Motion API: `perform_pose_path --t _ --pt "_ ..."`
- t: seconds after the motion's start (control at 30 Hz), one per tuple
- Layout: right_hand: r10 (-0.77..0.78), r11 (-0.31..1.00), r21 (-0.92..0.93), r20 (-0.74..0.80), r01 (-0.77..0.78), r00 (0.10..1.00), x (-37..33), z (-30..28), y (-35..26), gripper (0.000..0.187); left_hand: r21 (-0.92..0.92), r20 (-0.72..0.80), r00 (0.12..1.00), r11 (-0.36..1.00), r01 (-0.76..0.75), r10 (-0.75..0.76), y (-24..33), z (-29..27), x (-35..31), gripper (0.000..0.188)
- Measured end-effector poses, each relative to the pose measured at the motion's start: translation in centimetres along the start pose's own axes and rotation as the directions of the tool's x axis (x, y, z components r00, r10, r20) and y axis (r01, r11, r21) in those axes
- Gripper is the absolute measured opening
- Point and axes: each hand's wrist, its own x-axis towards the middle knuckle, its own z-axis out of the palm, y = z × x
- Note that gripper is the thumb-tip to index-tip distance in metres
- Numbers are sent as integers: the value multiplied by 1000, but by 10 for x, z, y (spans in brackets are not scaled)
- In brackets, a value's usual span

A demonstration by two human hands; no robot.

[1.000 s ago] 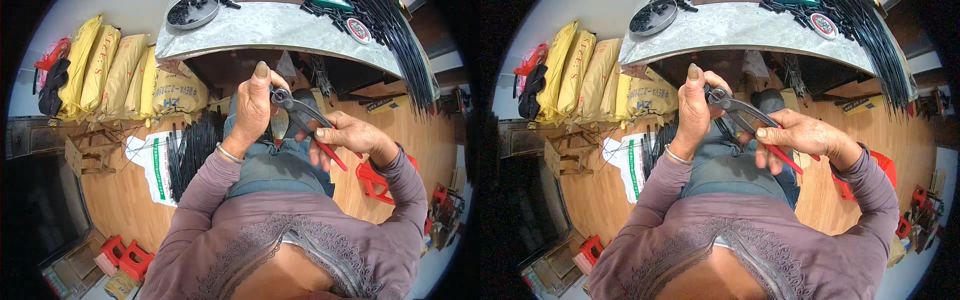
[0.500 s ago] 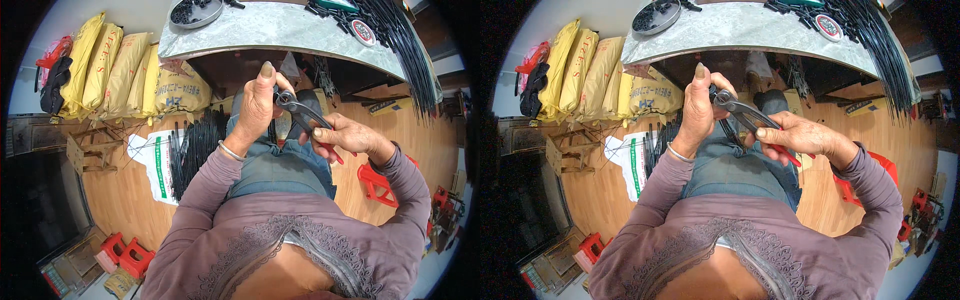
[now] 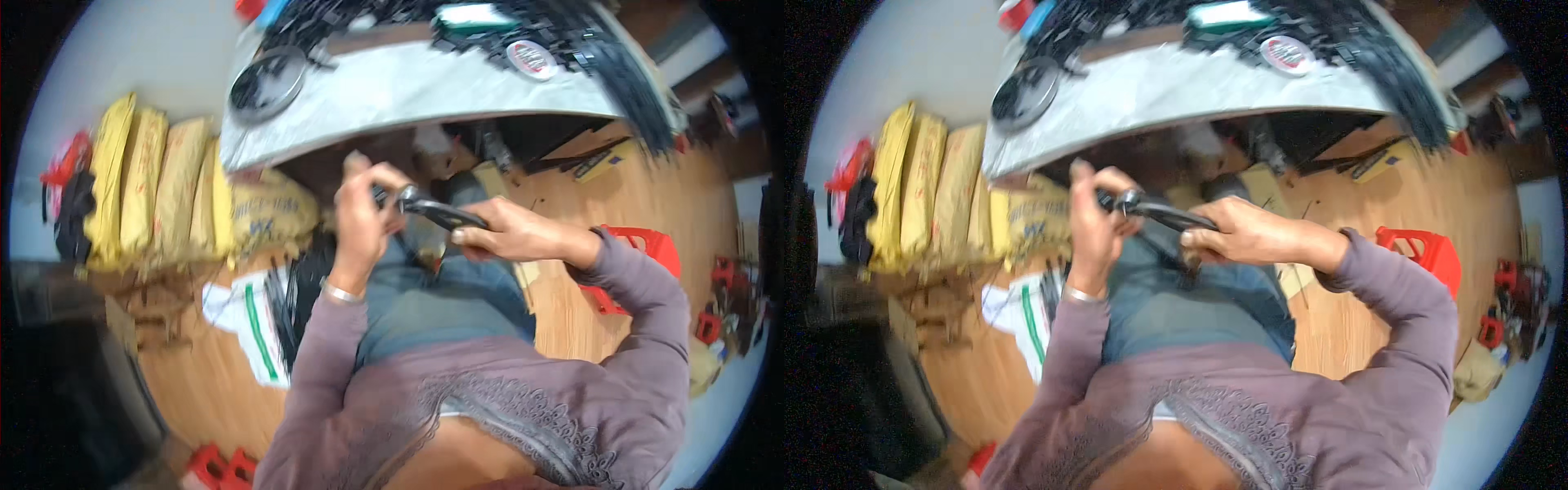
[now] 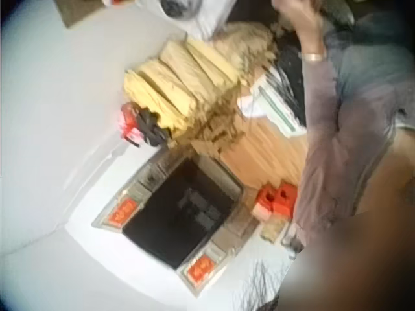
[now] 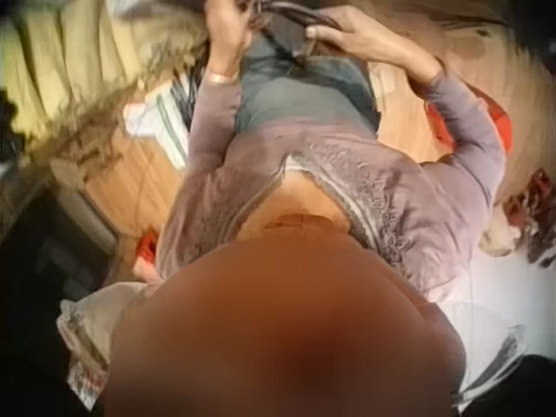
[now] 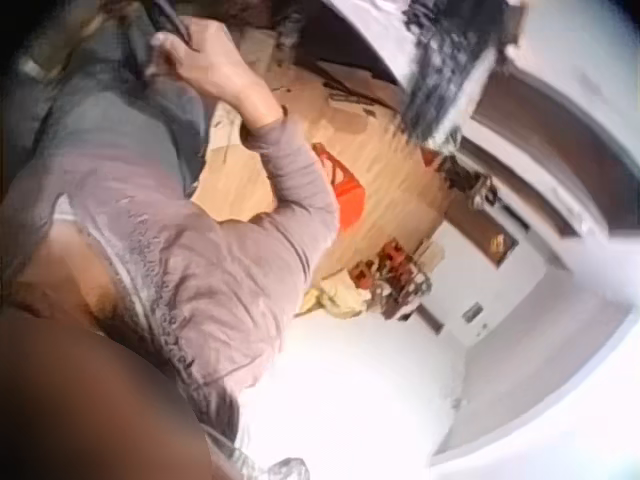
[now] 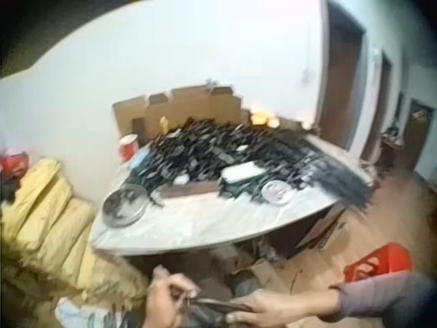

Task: Organizing and cutting bundles of black cable ties at a workstation.

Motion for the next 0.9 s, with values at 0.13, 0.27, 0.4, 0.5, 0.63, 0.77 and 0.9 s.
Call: perform_pose_path --t 0.13,0.27,0.4,0.5,0.63,0.77,0.9 --pt "-370 859 -510 -587 26 720 17 -68 50 13 -205 -100 989 975 86 -109 10 5 -3 68" --pt "-220 854 -390 -871 -345 439 20 -175 77 21 -172 -81 991 981 91 -107 11 15 5 68" --pt "-132 747 -408 -865 -525 484 32 -235 99 26 -153 -75 991 983 97 -110 9 18 12 68" --pt "-107 704 -502 -775 -503 623 58 -237 92 26 -158 -127 983 981 115 -135 12 13 8 67" --pt "-94 553 -563 -775 -615 625 59 -240 100 23 51 -99 995 998 26 -21 0 20 11 67" --pt "-254 668 -545 -807 -506 534 57 -244 110 23 39 -75 997 999 7 -4 -1 21 11 67" --pt "-285 631 -577 -794 -519 537 51 -327 206 41 -95 -60 989 987 128 -134 5 25 14 70"
